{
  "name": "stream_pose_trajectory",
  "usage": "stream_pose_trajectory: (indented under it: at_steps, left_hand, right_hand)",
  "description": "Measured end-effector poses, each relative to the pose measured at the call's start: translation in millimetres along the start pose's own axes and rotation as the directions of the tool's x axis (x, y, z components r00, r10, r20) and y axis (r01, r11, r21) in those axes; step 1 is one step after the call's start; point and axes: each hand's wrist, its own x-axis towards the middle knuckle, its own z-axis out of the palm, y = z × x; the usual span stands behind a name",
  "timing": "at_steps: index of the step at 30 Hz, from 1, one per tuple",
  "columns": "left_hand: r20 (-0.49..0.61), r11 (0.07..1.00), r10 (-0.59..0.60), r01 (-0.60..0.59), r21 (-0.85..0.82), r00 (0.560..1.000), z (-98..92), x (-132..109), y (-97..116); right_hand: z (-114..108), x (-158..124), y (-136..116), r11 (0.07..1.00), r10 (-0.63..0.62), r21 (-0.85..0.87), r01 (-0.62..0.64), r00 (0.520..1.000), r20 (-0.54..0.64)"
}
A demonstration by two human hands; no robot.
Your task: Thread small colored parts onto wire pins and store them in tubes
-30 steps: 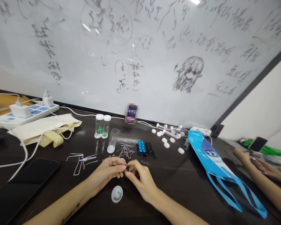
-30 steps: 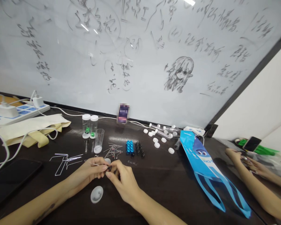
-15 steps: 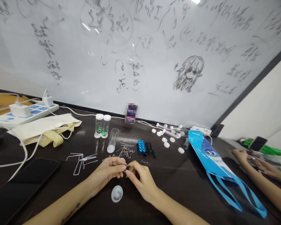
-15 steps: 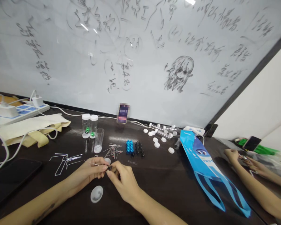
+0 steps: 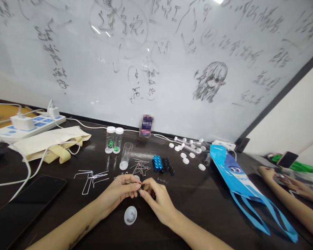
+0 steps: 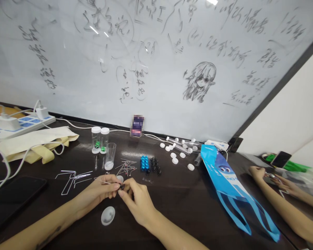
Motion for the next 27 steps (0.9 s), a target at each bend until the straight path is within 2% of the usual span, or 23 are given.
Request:
stream_pose_trajectory:
  at_steps: [27]
  left_hand:
    - [0.000,1.000,-0.008,0.008,-0.005,1.000,-0.2,0.0,-0.2]
  right_hand:
    - [0.7,-0.5,1.7,1.000,0.017,0.014,-0.017,1.000,-0.008]
